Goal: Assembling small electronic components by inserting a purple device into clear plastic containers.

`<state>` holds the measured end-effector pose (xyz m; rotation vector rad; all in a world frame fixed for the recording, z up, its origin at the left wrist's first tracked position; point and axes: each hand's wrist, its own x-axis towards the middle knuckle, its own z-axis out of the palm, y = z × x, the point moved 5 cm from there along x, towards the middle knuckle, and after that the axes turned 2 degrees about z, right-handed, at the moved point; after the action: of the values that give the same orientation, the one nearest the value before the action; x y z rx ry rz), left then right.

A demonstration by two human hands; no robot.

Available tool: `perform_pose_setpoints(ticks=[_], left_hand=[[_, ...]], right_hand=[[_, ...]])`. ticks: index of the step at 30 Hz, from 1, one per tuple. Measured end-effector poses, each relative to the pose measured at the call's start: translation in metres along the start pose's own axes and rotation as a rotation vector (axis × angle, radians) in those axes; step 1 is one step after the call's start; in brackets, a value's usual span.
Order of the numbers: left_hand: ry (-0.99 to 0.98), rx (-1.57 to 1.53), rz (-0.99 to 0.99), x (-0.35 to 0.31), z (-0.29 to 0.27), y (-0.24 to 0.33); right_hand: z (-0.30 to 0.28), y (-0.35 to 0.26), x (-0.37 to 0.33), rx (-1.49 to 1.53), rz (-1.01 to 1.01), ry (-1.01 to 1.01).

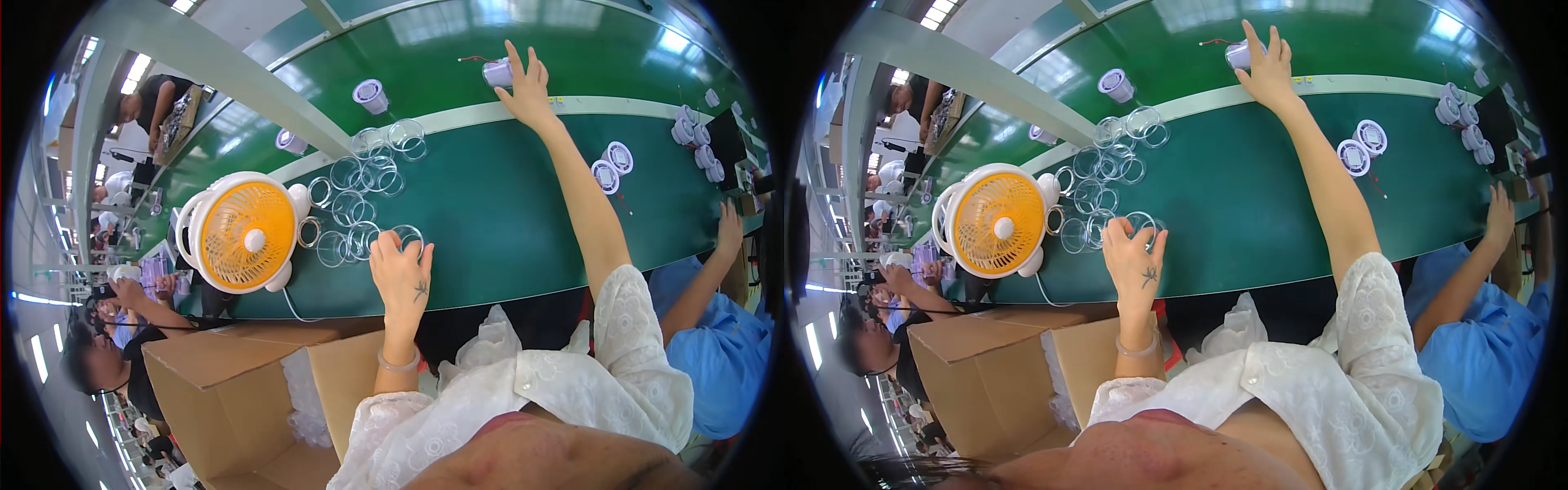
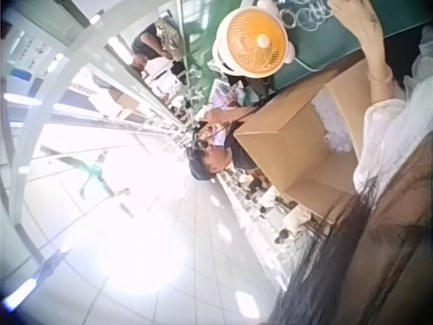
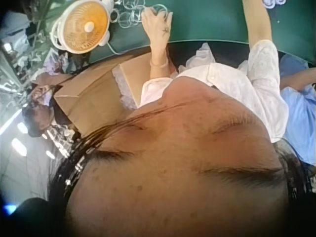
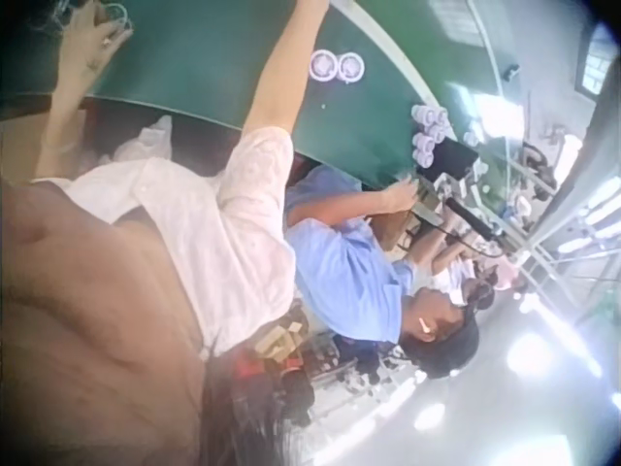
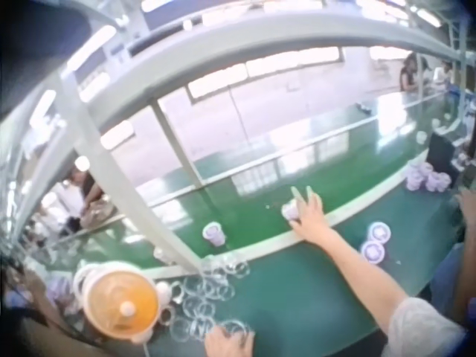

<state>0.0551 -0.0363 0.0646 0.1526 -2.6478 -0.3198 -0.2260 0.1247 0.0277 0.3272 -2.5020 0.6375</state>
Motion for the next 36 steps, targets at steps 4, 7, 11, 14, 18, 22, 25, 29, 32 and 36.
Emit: perform_pose_setpoints(ticks=[4,7,11,14,18,22,25,29,32,36], left_hand=[[-0.039,-0.171,0.133,0.004,0.011,0.029],[-0.036,-0.3,0.294,0.016,0.031,0.054],[-0.016,-0.383,0.399,0.041,0.048,0.066],[-0.128,-0.514,0.393,0.059,0.065,0.074],[-0.189,-0.707,0.297,0.067,0.084,0.078],[-0.15,-0.809,0.301,0.063,0.086,0.065],[-0.203,-0.889,0.364,0.067,0.08,0.06],[-0.401,-0.904,0.45,0.065,0.09,0.061],[-0.444,-0.863,0.416,0.063,0.093,0.059],[-0.392,-0.92,0.319,0.062,0.098,0.058]], right_hand=[[-0.068,-0.02,-0.009,0.162,-0.285,-0.091],[-0.065,-0.003,-0.012,0.102,-0.329,-0.227],[-0.024,0.007,-0.004,-0.08,-0.035,-0.411],[0.016,0.033,0.015,-0.034,0.115,-0.242],[0.05,0.059,0.024,0.211,0.308,-0.394],[0.039,0.028,0.022,0.484,0.175,-0.323],[0.025,-0.003,0.021,0.488,-0.166,-0.197],[0.021,-0.036,0.011,0.193,-0.495,-0.046],[0.018,-0.054,-0.002,0.153,-0.683,-0.067],[0.01,-0.042,-0.001,0.016,-0.567,-0.146]])
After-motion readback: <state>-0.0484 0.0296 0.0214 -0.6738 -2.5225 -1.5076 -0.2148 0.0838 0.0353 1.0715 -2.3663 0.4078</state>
